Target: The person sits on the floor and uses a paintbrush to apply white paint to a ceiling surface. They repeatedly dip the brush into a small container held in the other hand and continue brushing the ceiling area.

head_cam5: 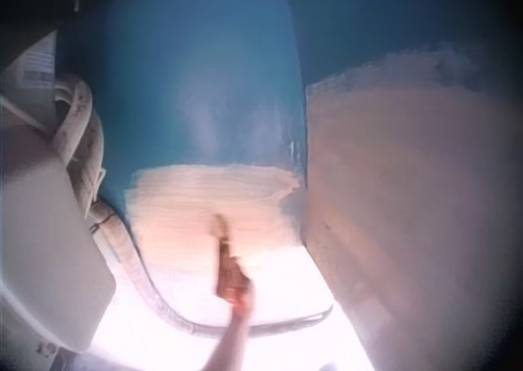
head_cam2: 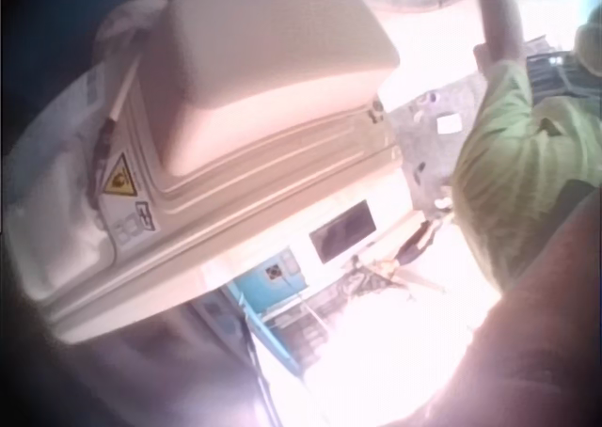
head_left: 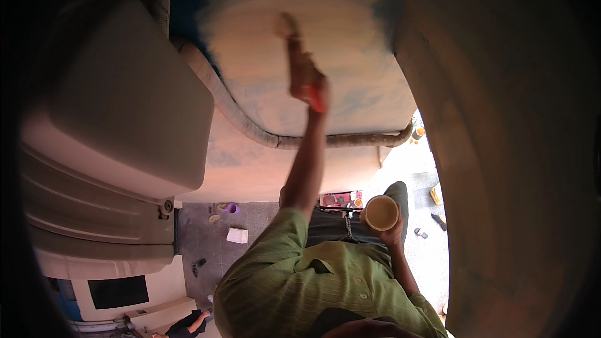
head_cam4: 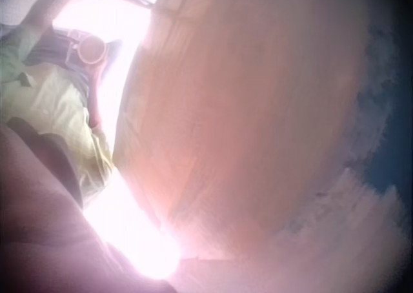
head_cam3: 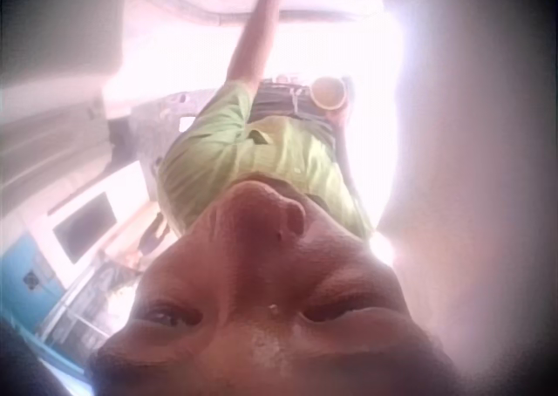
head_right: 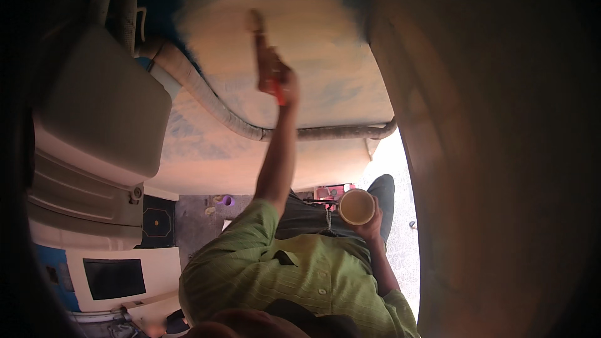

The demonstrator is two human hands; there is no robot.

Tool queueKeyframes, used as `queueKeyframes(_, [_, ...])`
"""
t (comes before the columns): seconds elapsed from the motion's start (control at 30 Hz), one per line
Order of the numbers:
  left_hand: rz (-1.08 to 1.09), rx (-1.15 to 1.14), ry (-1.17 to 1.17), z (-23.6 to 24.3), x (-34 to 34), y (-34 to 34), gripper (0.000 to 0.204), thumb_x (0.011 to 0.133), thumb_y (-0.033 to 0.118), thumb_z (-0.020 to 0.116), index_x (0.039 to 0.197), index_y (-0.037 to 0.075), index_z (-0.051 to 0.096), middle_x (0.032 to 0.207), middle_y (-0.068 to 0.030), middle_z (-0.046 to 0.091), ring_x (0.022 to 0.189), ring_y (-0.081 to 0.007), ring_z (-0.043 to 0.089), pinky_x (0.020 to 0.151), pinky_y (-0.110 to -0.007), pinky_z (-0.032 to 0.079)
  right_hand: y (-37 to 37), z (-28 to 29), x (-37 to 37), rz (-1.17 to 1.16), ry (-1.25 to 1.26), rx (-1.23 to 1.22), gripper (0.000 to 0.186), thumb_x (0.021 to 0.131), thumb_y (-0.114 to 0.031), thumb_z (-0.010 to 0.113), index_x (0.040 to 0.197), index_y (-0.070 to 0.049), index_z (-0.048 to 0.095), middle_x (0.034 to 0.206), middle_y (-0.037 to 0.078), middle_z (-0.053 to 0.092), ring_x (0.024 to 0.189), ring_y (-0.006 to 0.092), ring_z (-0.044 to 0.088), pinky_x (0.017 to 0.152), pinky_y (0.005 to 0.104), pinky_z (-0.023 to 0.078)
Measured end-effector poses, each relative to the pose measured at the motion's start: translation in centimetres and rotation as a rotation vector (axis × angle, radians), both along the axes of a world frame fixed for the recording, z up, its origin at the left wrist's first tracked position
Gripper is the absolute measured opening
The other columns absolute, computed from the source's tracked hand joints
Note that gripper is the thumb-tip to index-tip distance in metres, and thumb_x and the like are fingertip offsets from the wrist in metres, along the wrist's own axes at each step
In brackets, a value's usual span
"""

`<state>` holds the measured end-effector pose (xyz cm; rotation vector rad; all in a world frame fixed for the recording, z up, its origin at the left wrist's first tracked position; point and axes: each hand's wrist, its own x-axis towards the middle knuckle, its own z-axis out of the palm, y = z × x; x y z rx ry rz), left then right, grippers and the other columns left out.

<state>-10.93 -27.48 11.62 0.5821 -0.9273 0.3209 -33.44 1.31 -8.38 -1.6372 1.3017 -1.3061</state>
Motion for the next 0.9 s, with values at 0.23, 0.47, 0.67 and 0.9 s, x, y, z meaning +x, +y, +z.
queueKeyframes(0.23, [-0.208, 0.130, -0.155, -1.5, -10.1, 2.1, 0.043, 0.085, -0.015, 0.060, 0.125, -0.001, 0.066, 0.126, -0.0202, 0.067, 0.112, -0.0308, 0.069, 0.085, -0.033, 0.061, 0.6, -0.2, -0.8, -0.106, -0.029, 0.040, 0.073, 0.063, -0.022, 0.096, 0.121, -0.003, 0.056, 0.107, 0.012, 0.071, 0.097, 0.0237, 0.072, 0.084, 0.0366, 0.058])
queueKeyframes(0.47, [0.194, 0.065, -0.148, -0.8, 3.1, 3.0, 0.026, 0.096, -0.003, 0.057, 0.120, -0.006, 0.066, 0.122, -0.0221, 0.069, 0.101, -0.0300, 0.073, 0.077, -0.033, 0.060, 0.6, -0.4, -0.4, -0.059, -0.022, 0.037, 0.072, 0.064, -0.022, 0.096, 0.121, -0.003, 0.057, 0.108, 0.013, 0.072, 0.097, 0.0253, 0.073, 0.082, 0.0371, 0.059])
queueKeyframes(0.67, [0.564, -0.085, -0.179, 5.1, 13.1, 2.5, 0.024, 0.103, 0.009, 0.053, 0.114, -0.009, 0.065, 0.122, -0.0236, 0.068, 0.110, -0.0360, 0.069, 0.090, -0.040, 0.057, -0.4, 0.0, 0.0, -0.007, 0.007, -0.004, 0.074, 0.065, -0.024, 0.095, 0.124, -0.002, 0.057, 0.109, 0.014, 0.072, 0.097, 0.0266, 0.074, 0.082, 0.0384, 0.060])
queueKeyframes(0.9, [0.391, -0.184, -0.230, 5.9, 8.9, -1.0, 0.021, 0.103, 0.009, 0.053, 0.109, -0.006, 0.066, 0.129, -0.0237, 0.064, 0.122, -0.0375, 0.062, 0.103, -0.045, 0.051, -0.7, 0.5, 0.2, 0.047, 0.040, -0.033, 0.075, 0.064, -0.024, 0.095, 0.125, -0.002, 0.057, 0.112, 0.014, 0.071, 0.100, 0.0274, 0.073, 0.084, 0.0395, 0.061])
